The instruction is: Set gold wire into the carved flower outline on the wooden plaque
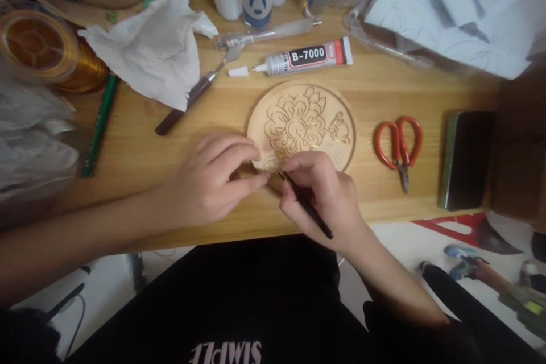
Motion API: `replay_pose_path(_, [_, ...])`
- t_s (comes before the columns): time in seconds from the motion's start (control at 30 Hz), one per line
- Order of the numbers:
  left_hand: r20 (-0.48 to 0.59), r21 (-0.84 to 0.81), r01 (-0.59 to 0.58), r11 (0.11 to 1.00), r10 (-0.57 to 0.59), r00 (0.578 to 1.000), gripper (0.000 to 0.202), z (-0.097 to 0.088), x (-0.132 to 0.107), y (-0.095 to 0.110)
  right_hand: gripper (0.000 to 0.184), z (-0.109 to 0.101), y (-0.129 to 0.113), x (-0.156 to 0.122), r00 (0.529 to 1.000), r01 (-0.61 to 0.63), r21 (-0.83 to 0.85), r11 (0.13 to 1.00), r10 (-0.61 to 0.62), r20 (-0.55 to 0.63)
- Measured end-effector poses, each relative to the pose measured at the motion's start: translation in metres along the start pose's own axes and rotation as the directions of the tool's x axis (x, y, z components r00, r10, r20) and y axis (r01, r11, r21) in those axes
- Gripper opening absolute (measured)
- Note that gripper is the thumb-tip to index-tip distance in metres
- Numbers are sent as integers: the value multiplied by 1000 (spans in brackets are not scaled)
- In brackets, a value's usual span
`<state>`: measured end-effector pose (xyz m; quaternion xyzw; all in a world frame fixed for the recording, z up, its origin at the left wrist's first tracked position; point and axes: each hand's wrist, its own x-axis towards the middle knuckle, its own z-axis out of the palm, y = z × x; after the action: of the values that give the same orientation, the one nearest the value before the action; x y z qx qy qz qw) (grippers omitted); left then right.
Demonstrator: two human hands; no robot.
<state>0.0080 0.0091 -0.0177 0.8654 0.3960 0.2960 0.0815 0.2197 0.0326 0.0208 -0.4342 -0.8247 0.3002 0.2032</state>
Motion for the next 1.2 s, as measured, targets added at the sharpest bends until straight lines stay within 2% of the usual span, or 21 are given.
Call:
replay_pose_path(0.33, [4,-8,-3,1000,3,1000,10,-1,1,0,34,8,-13,-1,1000,17,-93,996,-18,-7])
replay_pose_path(0.63, [-5,4,-3,1000,3,1000,13,-1,1,1,38,1,-2,6,974,212,-123,970,-198,114])
replay_pose_path(0.8, [10,23,-14,1000,14,1000,16,-3,2,0,36,-6,2,12,942,277,-74,958,-255,218])
replay_pose_path(1.0, [11,39,-23,999,23,1000,19,-4,4,0,31,-12,5,19,895,392,-95,915,-356,267])
replay_pose_path(1.1, [-4,35,-38,999,39,999,16,-3,4,-1,30,-12,6,18,901,377,-83,923,-344,262])
replay_pose_path(1.2, [-7,38,-58,998,58,998,13,-2,2,-2,31,-10,7,14,945,265,-63,962,-246,215])
